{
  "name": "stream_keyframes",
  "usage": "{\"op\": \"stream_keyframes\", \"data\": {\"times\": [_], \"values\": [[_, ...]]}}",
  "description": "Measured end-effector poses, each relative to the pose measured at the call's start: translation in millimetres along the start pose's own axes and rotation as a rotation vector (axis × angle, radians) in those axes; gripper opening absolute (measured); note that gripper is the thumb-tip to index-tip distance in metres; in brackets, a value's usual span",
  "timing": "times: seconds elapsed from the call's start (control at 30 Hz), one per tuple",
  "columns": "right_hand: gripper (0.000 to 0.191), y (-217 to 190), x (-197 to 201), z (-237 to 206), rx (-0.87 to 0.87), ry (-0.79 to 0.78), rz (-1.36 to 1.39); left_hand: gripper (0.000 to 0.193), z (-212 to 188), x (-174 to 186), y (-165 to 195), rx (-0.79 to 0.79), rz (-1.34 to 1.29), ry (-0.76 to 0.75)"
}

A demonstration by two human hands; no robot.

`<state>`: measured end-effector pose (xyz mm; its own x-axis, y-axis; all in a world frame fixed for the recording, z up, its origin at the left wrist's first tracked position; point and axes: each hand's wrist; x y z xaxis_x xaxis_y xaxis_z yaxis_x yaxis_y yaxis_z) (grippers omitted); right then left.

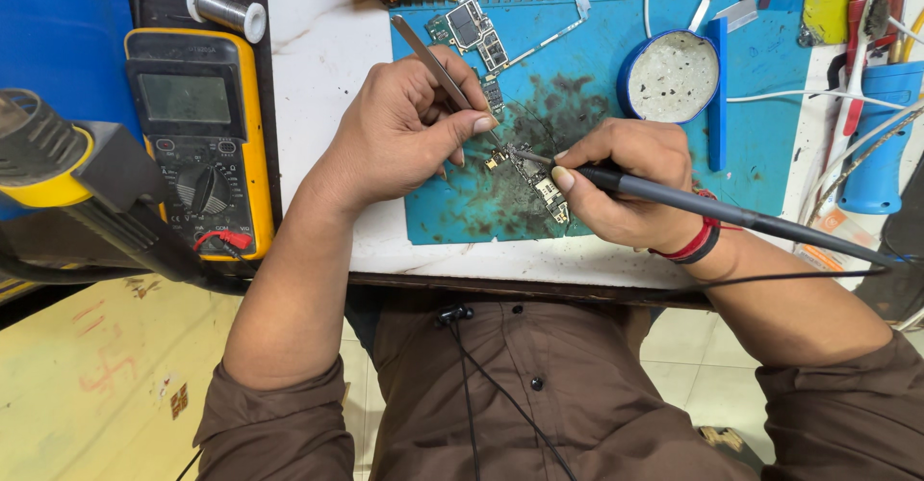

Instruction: The person uses a soldering iron and tweezers to solder components on a small circuit board, then switches to a hot air gun to reflow solder on a connector. They wipe the board with a cloth and continue soldering other points.

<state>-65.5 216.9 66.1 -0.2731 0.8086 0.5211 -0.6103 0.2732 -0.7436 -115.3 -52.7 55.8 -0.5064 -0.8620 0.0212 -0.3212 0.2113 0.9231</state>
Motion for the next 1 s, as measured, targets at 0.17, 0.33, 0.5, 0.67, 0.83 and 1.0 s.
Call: {"op": "stream_keyframes", "data": {"times": [0.17, 0.33, 0.5, 0.67, 0.83, 1.0], "values": [[0.010, -0.1, 0.4, 1.0, 0.002, -0.006, 0.003, 0.010, 0.3, -0.7, -0.6, 0.001, -0.014, -0.002], [0.010, -0.7, 0.5, 1.2, -0.001, -0.006, -0.007, 0.010, 0.1, -0.4, -1.0, -0.006, -0.021, -0.007], [0.010, -1.5, 0.5, 1.1, 0.000, -0.005, -0.008, 0.010, 0.0, -1.0, -0.9, 0.006, -0.016, -0.001], [0.010, -0.9, 0.7, 1.8, 0.000, -0.009, -0.008, 0.009, -0.1, -0.7, -0.6, -0.012, -0.006, 0.002], [0.010, -1.3, 1.5, 2.0, -0.001, -0.015, 0.003, 0.009, 0.2, -0.6, 0.0, -0.011, -0.011, 0.000], [0.010, -1.3, 1.8, 2.4, 0.006, -0.023, 0.005, 0.009, -0.2, -0.7, 0.8, 0.003, -0.002, 0.007]]}}
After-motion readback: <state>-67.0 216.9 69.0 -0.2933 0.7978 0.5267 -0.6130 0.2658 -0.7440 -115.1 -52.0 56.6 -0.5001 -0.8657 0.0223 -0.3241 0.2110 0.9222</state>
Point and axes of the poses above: each hand's wrist, its own z-axis towards the middle knuckle, its own x-axis out of the back of the hand, y = z × x, and after that the axes turned 12 degrees about x, right-handed
